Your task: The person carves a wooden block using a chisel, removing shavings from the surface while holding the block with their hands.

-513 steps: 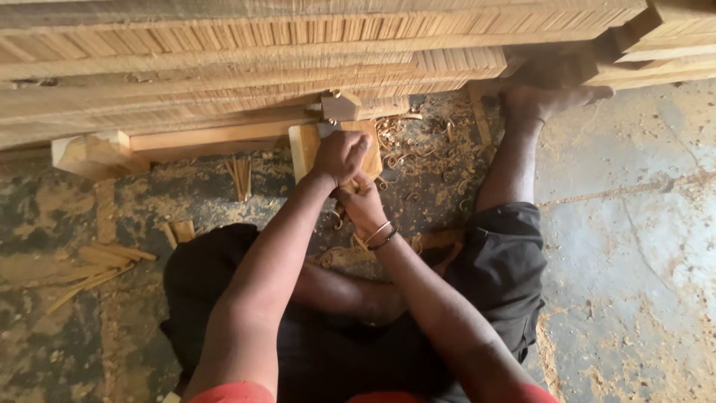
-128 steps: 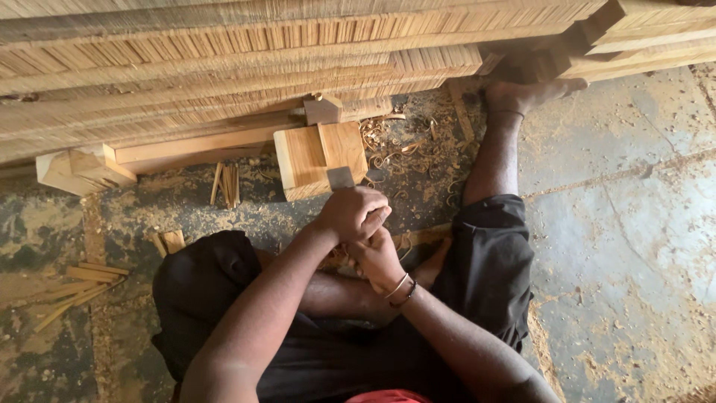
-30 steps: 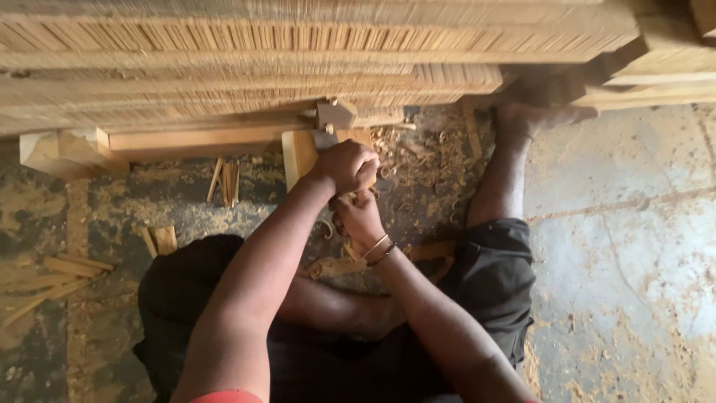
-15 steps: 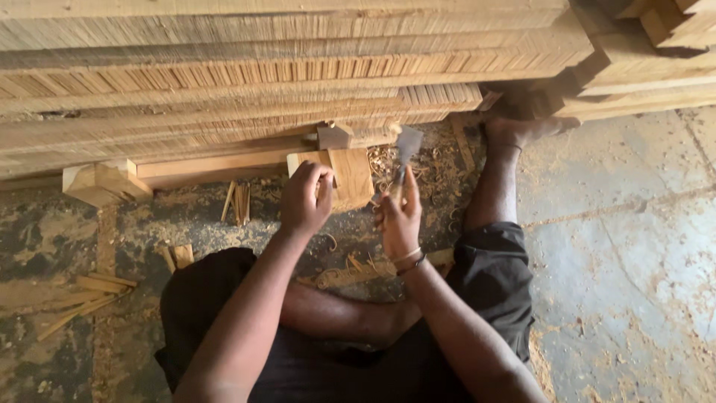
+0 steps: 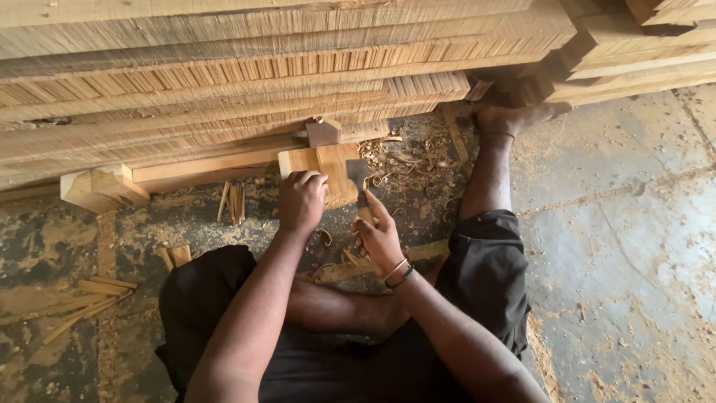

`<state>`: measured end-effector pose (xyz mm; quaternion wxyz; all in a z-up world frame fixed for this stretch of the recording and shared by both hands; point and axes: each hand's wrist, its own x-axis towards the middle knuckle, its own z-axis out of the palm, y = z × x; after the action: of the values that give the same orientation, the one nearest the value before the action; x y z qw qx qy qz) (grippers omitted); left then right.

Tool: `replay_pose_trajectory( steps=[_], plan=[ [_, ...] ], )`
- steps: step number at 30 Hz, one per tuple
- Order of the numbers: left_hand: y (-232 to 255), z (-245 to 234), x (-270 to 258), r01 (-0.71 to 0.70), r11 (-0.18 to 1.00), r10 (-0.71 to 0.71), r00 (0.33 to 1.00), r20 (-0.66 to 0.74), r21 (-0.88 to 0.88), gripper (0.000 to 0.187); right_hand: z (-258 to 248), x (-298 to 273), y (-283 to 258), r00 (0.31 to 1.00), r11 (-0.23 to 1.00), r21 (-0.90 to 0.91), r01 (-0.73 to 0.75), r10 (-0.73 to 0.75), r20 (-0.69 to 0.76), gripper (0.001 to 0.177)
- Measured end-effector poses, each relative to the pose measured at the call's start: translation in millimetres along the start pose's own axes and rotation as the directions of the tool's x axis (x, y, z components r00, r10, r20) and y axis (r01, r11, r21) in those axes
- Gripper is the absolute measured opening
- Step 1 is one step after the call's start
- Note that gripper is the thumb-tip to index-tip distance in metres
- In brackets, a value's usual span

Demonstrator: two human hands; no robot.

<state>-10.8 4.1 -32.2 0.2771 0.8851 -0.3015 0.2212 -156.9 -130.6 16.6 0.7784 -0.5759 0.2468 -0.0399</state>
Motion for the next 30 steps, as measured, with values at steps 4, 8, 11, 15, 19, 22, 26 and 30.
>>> replay_pose_trajectory(
  steps=[4, 8, 11, 15, 19, 22, 26, 30],
  plan=[
    [-3, 12, -2, -0.001, 1.0, 0.001, 1.0, -0.003, 0.012, 0.011, 4, -7, 7, 0.998, 0.997, -0.063, 0.038, -0.035, 0.053, 0.072],
    [-2, 12, 0, 0.009, 1.0, -0.009, 1.0, -0.006, 0.025, 0.014, 8, -11, 10, 0.996, 0.999, -0.019, 0.042, -0.04, 0.078, 0.074],
    [3, 1, 3, 0.009, 1.0, -0.009, 1.0, 0.005, -0.022, 0.02, 10, -13, 4, 0.995, 0.996, -0.015, -0.09, 0.091, 0.029, 0.073],
    [23, -20, 4, -0.132, 0.981, 0.104, 0.976, -0.191, -0.143, 0.026, 10, -30, 2, 0.991, 0.99, 0.079, -0.12, 0.114, 0.067, 0.075],
    [52, -35, 6, -0.187, 0.702, 0.339, 0.936, 0.092, -0.687, 0.027, 13, -50, 13, 0.993, 0.994, -0.027, -0.103, 0.104, 0.059, 0.05],
    [63, -38, 2, -0.008, 0.707, 0.375, 0.852, 0.366, -0.707, 0.033, 19, -51, 22, 0.99, 0.992, -0.083, -0.1, 0.108, 0.097, 0.022],
    [54, -34, 4, -0.01, 0.722, 0.332, 0.882, 0.334, -0.691, 0.035, 33, -46, 25, 0.994, 0.989, -0.137, -0.056, 0.069, 0.088, 0.009],
    [42, -25, 8, -0.017, 0.667, 0.307, 0.917, 0.254, -0.745, 0.039, 43, -40, 20, 0.995, 0.99, -0.108, -0.091, 0.096, 0.042, 0.014]
  ],
)
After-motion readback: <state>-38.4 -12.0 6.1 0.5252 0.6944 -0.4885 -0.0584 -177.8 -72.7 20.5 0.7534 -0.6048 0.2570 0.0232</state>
